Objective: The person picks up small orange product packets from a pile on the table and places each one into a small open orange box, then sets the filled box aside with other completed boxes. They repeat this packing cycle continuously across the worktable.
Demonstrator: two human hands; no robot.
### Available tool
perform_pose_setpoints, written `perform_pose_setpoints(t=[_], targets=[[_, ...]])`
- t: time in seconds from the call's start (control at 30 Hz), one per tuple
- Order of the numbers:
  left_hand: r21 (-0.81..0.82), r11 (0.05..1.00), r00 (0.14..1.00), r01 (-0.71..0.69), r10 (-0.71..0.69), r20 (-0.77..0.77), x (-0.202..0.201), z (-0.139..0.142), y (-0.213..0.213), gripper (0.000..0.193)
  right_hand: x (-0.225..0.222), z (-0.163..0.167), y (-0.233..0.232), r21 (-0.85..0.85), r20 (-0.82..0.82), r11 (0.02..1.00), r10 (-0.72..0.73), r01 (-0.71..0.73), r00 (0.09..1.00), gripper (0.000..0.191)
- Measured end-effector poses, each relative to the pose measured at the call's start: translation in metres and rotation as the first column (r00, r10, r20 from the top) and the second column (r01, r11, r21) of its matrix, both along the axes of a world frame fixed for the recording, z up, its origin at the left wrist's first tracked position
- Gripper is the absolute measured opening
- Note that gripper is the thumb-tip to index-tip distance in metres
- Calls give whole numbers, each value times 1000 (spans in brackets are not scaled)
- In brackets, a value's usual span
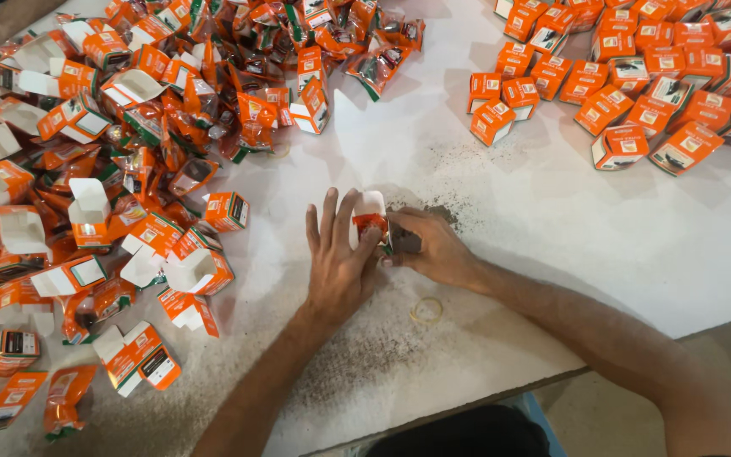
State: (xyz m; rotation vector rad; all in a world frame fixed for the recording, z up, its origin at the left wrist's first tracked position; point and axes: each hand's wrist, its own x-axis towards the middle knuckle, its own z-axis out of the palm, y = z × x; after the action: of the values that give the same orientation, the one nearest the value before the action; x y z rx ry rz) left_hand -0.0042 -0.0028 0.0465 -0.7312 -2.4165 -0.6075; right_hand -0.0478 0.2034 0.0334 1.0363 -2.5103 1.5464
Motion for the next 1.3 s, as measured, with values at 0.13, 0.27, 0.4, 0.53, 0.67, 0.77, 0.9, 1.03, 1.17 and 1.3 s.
perform_pose_setpoints(t=[0.13, 0.27, 0.4, 0.53, 0.67, 0.77, 0.9, 1.03, 1.17, 1.3], targets=[[91, 994, 991, -66, 54, 122, -15, -9, 8, 22, 1, -1, -2, -20, -64, 1000, -11, 10, 998, 63], [286, 958, 994, -25, -6, 106, -19, -17, 11, 23, 0, -5, -3, -10, -139, 999, -39, 38, 990, 67], [501, 783, 802, -368, -6, 597, -19, -22, 13, 33, 6, -13, -4, -98, 105, 993, -52, 63, 993, 70], [499, 784, 799, -370, -6, 601, -27, -23, 18, 14, 8, -14, -5, -14, -182, 998, -68, 67, 981, 54], [769, 591, 778, -244, -354, 519, -23, -19, 13, 14, 13, -12, -6, 108, -474, 988, -44, 108, 880, 52], [807, 139, 451, -574, -769, 453, -17, -17, -6, 21, 15, -10, -5, 197, -483, 973, -11, 121, 876, 50], [789, 470, 505, -396, -607, 614, -35, -25, -18, 17, 16, -9, -6, 188, -447, 975, -24, 120, 894, 50], [744, 603, 584, -287, -505, 635, -45, -37, -9, 11, 17, -5, -8, 149, -348, 981, -67, 126, 935, 42], [502, 864, 956, 35, -176, 236, -19, -34, -3, 34, 17, -3, -8, 115, -264, 985, -97, 131, 960, 38], [307, 929, 975, 208, -223, 15, -6, -17, -7, 36, 14, -8, -4, 67, -253, 992, -87, 107, 964, 49]])
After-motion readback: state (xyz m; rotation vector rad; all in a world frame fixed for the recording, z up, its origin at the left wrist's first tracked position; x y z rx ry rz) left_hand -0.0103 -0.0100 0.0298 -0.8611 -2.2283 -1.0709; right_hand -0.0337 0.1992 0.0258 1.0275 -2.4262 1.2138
